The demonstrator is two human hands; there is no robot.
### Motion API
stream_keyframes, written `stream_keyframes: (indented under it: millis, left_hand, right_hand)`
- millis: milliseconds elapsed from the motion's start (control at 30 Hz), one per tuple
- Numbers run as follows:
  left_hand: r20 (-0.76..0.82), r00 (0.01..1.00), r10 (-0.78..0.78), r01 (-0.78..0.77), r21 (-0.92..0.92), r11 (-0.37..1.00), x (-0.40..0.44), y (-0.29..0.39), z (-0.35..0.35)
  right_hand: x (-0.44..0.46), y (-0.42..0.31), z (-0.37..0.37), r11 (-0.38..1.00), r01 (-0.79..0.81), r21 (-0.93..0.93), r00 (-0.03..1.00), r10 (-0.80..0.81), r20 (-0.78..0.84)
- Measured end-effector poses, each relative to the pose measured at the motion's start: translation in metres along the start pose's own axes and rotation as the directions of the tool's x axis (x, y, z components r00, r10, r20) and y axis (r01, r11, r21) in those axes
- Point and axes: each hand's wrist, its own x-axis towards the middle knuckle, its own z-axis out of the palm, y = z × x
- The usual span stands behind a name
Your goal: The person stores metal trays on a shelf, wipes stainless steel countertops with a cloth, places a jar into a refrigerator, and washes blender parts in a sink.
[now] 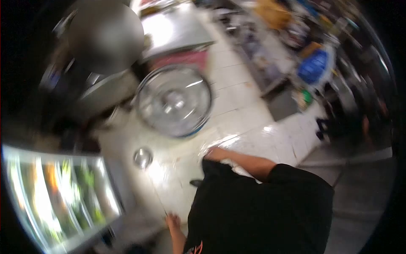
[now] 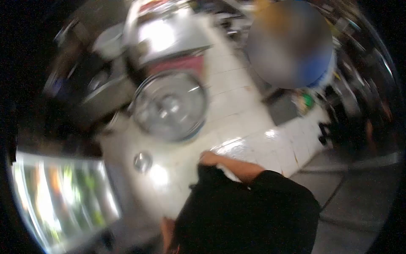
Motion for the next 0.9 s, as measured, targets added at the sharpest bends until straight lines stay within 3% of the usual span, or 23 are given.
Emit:
stream_keyframes:
  millis: [33, 67, 100, 133, 167, 233, 300, 333, 367, 433, 500, 533, 667, 733, 767, 833, 867, 900]
  left_hand:
    - [-0.02, 0.997, -0.08, 0.081, 0.054, 0.995, 0.021, 0.018, 0.006]
    - [-0.042, 0.988, -0.146, 0.15, 0.113, 0.982, 0.043, 0.038, 0.019]
    - [-0.047, 0.981, -0.187, 0.192, 0.161, 0.968, 0.064, 0.056, 0.031]
    - [-0.038, 0.977, -0.211, 0.214, 0.21, 0.954, 0.085, 0.077, 0.045]
    - [-0.032, 0.974, -0.223, 0.224, 0.249, 0.942, 0.105, 0.098, 0.057]
    - [-0.001, 0.973, -0.232, 0.22, 0.326, 0.919, 0.146, 0.144, 0.076]
    - [0.033, 0.972, -0.234, 0.202, 0.398, 0.895, 0.192, 0.19, 0.086]
    - [0.047, 0.972, -0.231, 0.19, 0.422, 0.887, 0.214, 0.215, 0.09]
    - [0.048, 0.972, -0.229, 0.187, 0.431, 0.883, 0.234, 0.238, 0.09]
    - [0.043, 0.976, -0.213, 0.17, 0.457, 0.873, 0.275, 0.283, 0.076]
    - [0.044, 0.976, -0.211, 0.168, 0.458, 0.873, 0.314, 0.314, 0.056]
    - [0.038, 0.977, -0.209, 0.169, 0.461, 0.871, 0.333, 0.328, 0.044]
    - [0.067, 0.977, -0.203, 0.162, 0.391, 0.906, 0.42, 0.332, -0.059]
    - [0.077, 0.99, -0.118, 0.084, 0.355, 0.931, 0.468, 0.3, -0.122]
    - [-0.008, 1.0, -0.03, 0.03, 0.452, 0.892, 0.494, 0.297, -0.1]
    - [-0.2, 0.945, 0.259, -0.02, 0.754, 0.656, 0.563, 0.312, -0.05]
    - [-0.241, 0.893, 0.379, 0.002, 0.845, 0.535, 0.599, 0.315, -0.042]
    - [-0.251, 0.853, 0.458, 0.013, 0.887, 0.461, 0.635, 0.315, -0.036]
  right_hand:
    - [0.016, -0.027, 0.014, 0.877, -0.187, 0.443, 0.934, 0.299, -0.198]
    - [0.033, -0.055, -0.001, 0.803, -0.35, 0.483, 0.912, 0.41, -0.02]
    - [0.042, -0.08, -0.018, 0.87, -0.207, 0.448, 0.949, 0.289, -0.123]
    - [0.057, -0.095, -0.034, 0.855, -0.2, 0.478, 0.976, 0.215, 0.023]
    - [0.08, -0.101, -0.036, 0.885, -0.177, 0.431, 0.984, 0.163, 0.071]
    - [0.13, -0.113, -0.031, 0.868, -0.268, 0.418, 0.96, 0.207, 0.187]
    - [0.201, -0.103, 0.011, 0.908, -0.194, 0.371, 0.972, 0.125, 0.201]
    - [0.221, -0.113, 0.007, 0.859, -0.305, 0.412, 0.95, 0.245, 0.191]
    - [0.252, -0.108, 0.013, 0.888, -0.243, 0.391, 0.967, 0.187, 0.175]
    - [0.308, -0.107, 0.023, 0.886, -0.41, 0.217, 0.821, 0.256, 0.511]
    - [0.335, -0.108, 0.013, 0.874, -0.427, 0.233, 0.787, 0.232, 0.572]
    - [0.332, -0.118, 0.01, 0.718, -0.634, 0.285, 0.729, 0.433, 0.53]
    - [0.344, -0.137, 0.024, 0.601, -0.75, 0.276, 0.639, 0.55, 0.538]
    - [0.349, -0.141, 0.027, 0.589, -0.789, 0.176, 0.576, 0.608, 0.546]
    - [0.351, -0.143, 0.032, 0.627, -0.755, 0.193, 0.646, 0.659, 0.385]
    - [0.38, -0.148, 0.01, 0.557, -0.805, 0.206, 0.584, 0.679, 0.445]
    - [0.39, -0.157, 0.011, 0.588, -0.798, 0.134, 0.594, 0.729, 0.341]
    - [0.407, -0.156, 0.013, 0.597, -0.795, 0.105, 0.59, 0.722, 0.362]
